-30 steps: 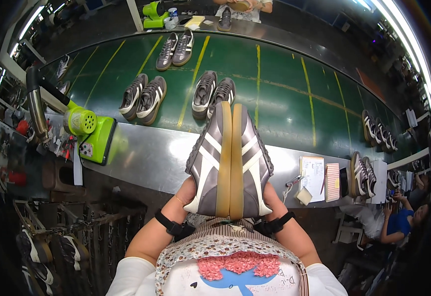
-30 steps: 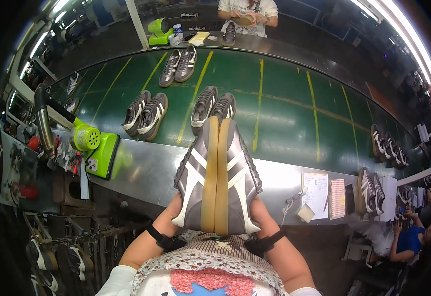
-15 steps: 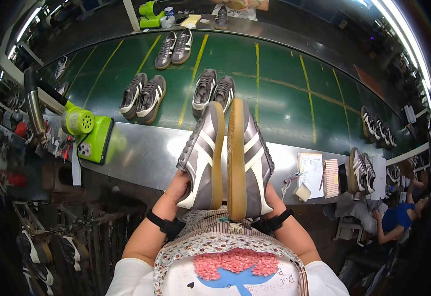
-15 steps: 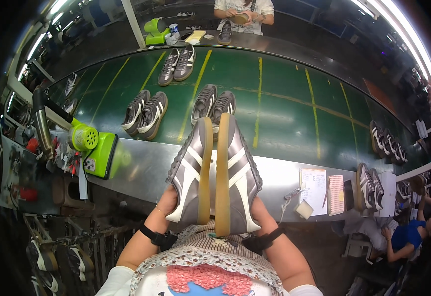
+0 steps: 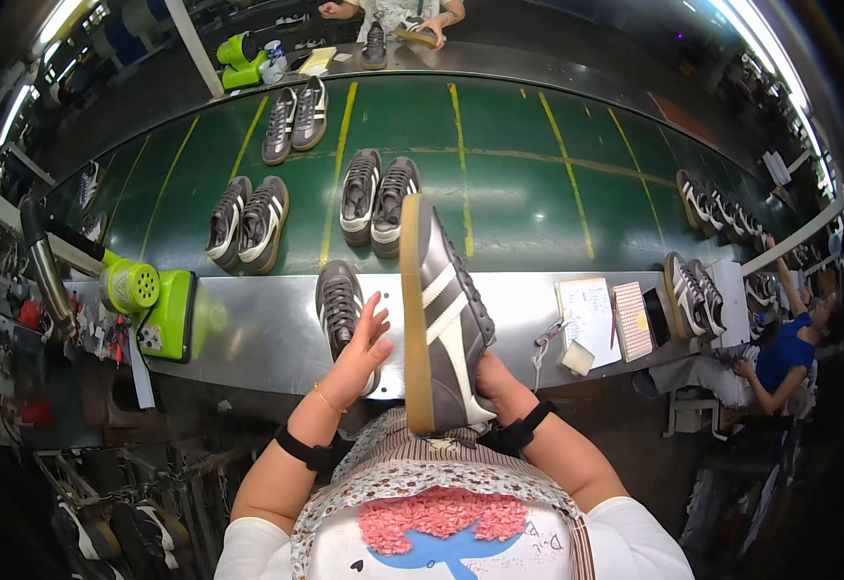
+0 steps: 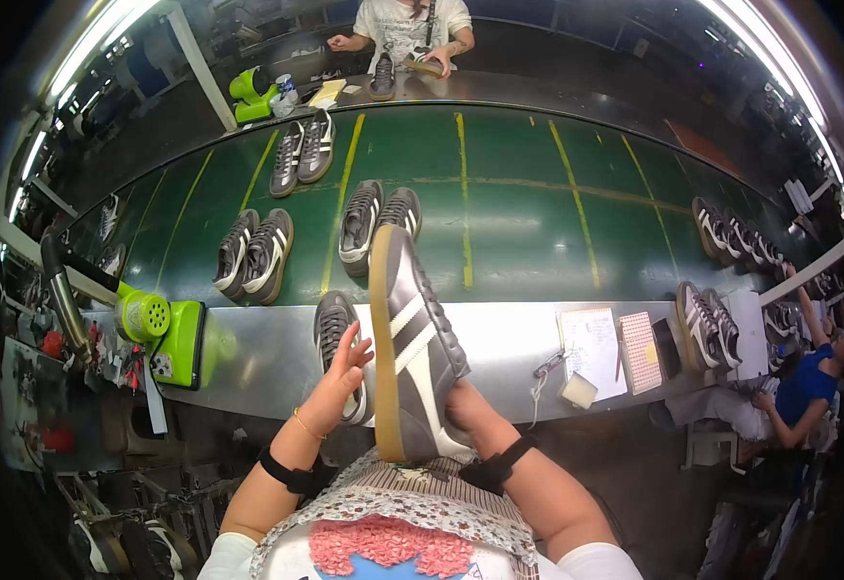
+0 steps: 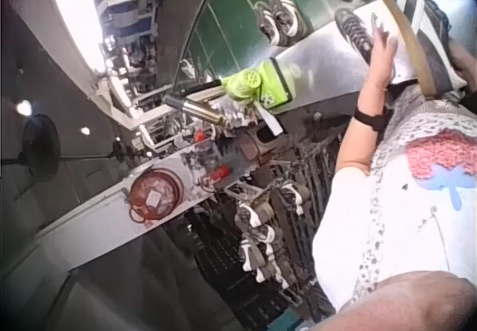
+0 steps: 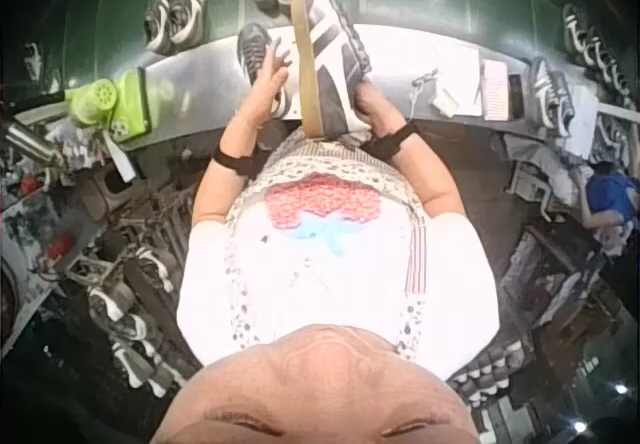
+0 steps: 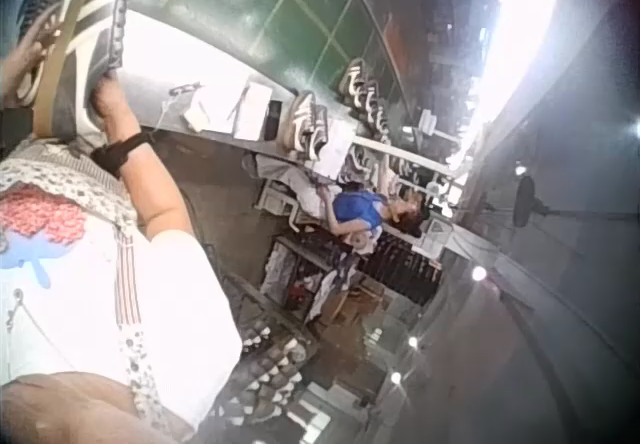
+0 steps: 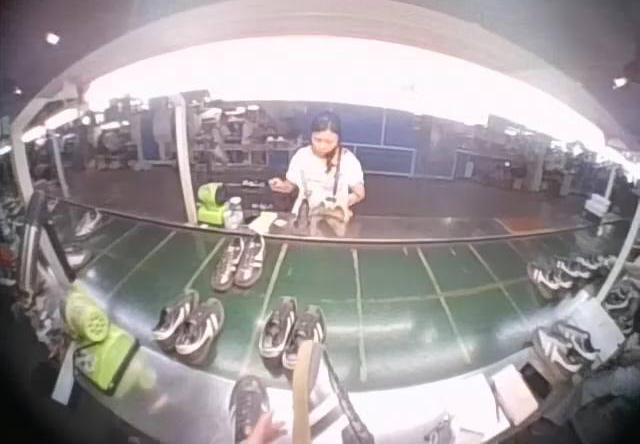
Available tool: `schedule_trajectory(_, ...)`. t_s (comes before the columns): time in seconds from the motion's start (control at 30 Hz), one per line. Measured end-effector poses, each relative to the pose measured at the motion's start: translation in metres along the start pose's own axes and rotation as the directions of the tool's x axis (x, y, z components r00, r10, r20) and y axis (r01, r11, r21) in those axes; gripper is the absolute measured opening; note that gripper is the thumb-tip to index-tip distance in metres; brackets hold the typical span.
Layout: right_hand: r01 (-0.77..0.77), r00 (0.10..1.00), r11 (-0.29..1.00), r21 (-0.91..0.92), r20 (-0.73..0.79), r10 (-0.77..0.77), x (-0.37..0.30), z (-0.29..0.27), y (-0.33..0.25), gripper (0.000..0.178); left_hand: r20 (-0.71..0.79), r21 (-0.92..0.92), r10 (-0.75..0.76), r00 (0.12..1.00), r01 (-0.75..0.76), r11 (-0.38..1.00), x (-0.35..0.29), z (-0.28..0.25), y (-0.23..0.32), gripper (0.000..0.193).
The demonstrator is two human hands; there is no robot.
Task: Inspect shoes for quality and take notes on a production line.
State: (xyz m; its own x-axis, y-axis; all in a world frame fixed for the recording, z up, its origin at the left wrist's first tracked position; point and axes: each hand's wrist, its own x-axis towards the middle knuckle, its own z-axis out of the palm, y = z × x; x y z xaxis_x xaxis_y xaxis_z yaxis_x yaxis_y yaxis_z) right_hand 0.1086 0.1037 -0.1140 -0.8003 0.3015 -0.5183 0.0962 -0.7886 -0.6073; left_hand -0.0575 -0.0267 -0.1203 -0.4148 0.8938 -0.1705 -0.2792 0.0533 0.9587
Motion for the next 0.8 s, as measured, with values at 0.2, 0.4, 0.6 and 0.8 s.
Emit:
schedule_trajectory(0.2, 0.079, 0.957, 0.851, -0.519, 0.279, 0.081, 0.024, -0.049, -0.017, 0.044, 0.206, -0.633, -0.427, 0.88, 0.453, 0.628, 0.006, -0.001, 0.037, 0.048)
schedule_trajectory(0.4, -0.478, 0.674, 0.172, -0.861, -0.485, -0.557, 0.054, -0.19, 0.003, 0.037, 0.24, -0.322, -0.411, 0.88, 0.471, 0.821, -0.018, -0.014, 0.107, 0.064)
schedule_trajectory(0.6, -0.553, 0.562, 0.211, -0.806, -0.548, -0.619, 0.052, -0.228, 0.021, 0.023, 0.233, 0.033, -0.591, 0.772, 0.602, 0.798, -0.035, -0.01, 0.148, 0.08)
schedule_trajectory(0.8, -0.36, 0.51, 0.251, -0.899, -0.414, -0.754, 0.011, -0.244, 0.018, 0.032, 0.315, 0.14, -0.633, 0.707, 0.625, 0.768, -0.051, 0.002, 0.144, 0.08)
